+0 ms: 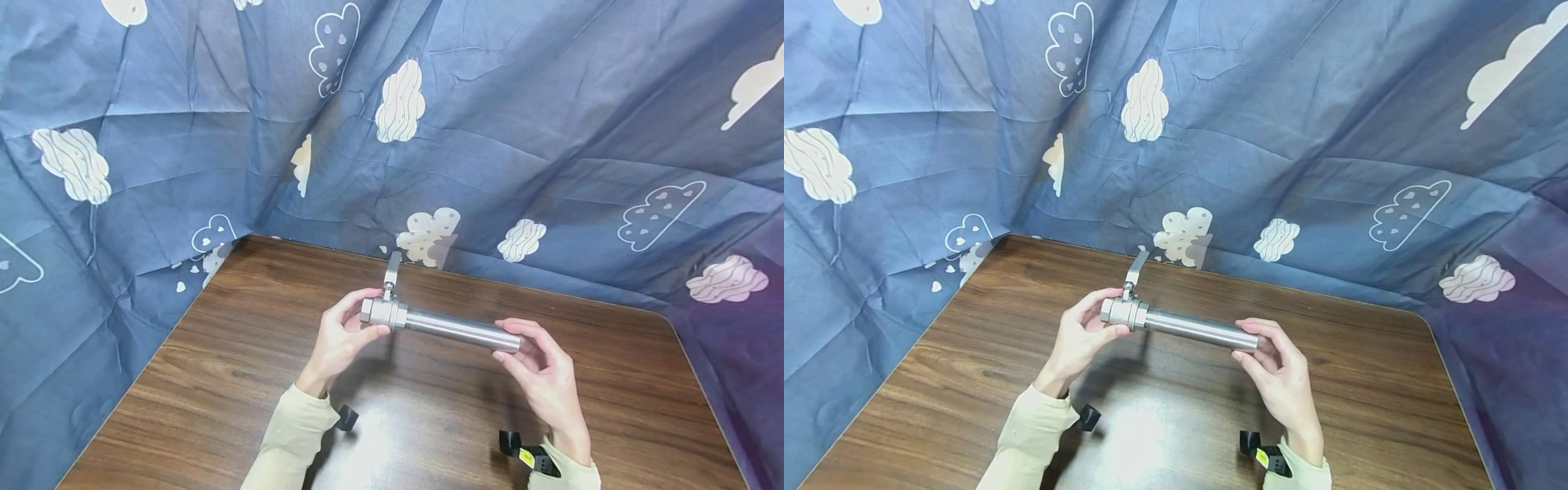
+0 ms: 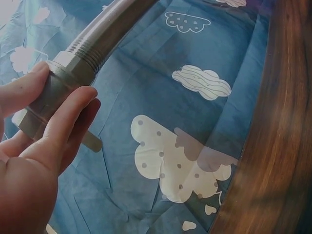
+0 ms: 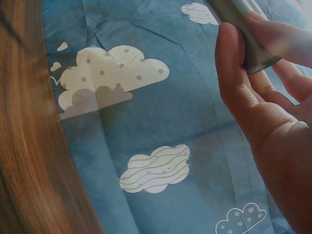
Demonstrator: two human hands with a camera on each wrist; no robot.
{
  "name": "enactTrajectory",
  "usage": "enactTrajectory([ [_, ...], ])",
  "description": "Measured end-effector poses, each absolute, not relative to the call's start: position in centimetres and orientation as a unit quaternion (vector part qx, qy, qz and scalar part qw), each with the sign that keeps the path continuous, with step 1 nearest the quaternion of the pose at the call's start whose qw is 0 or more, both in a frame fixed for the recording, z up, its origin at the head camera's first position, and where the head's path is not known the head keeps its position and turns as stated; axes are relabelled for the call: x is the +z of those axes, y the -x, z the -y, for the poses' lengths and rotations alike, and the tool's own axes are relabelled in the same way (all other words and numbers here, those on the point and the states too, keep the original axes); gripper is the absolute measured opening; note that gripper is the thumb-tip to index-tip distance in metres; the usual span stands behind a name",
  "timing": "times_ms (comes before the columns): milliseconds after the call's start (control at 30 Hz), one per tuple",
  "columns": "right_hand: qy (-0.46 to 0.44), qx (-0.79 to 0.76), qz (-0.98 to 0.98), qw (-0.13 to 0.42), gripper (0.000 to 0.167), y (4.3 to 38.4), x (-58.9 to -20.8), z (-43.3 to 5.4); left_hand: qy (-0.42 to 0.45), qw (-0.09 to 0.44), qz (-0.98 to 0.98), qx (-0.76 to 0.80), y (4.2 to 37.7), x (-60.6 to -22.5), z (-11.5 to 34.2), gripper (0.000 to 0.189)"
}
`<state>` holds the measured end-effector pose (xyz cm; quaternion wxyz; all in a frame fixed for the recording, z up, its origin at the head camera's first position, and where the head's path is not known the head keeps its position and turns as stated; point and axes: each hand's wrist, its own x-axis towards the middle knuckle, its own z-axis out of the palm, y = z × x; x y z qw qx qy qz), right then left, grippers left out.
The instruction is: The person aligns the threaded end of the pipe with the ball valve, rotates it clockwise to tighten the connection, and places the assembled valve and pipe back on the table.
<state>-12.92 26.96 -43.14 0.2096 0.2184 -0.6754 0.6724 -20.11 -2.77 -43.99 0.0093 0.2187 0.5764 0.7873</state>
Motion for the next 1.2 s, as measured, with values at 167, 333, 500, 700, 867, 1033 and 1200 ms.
enactTrajectory([
  [167, -0.215, 0.671, 0.679, 0.208, 0.047, 12.93, -43.15, -26.97, -0.224, 0.007, -0.580, 0.784, 20.16, -44.11, 2.81, 0.055],
  [333, -0.214, 0.673, 0.677, 0.207, 0.048, 12.90, -43.16, -26.98, -0.227, 0.005, -0.583, 0.780, 20.17, -44.18, 2.83, 0.054],
  [500, -0.206, 0.670, 0.684, 0.202, 0.048, 12.83, -43.15, -27.00, -0.224, 0.006, -0.582, 0.782, 20.16, -44.11, 2.82, 0.054],
  [700, -0.208, 0.672, 0.683, 0.195, 0.046, 12.78, -43.12, -26.93, -0.217, 0.004, -0.585, 0.781, 20.15, -44.10, 2.88, 0.054],
  [867, -0.223, 0.686, 0.669, 0.180, 0.045, 12.74, -43.22, -27.00, -0.218, 0.003, -0.586, 0.780, 20.10, -44.06, 2.92, 0.054],
  [1033, -0.205, 0.681, 0.683, 0.167, 0.041, 12.63, -43.11, -27.02, -0.219, 0.004, -0.585, 0.781, 20.07, -44.04, 2.95, 0.054],
  [1200, -0.141, 0.623, 0.750, 0.171, 0.035, 12.54, -42.97, -27.06, -0.217, 0.006, -0.584, 0.782, 20.09, -43.98, 2.92, 0.054],
])
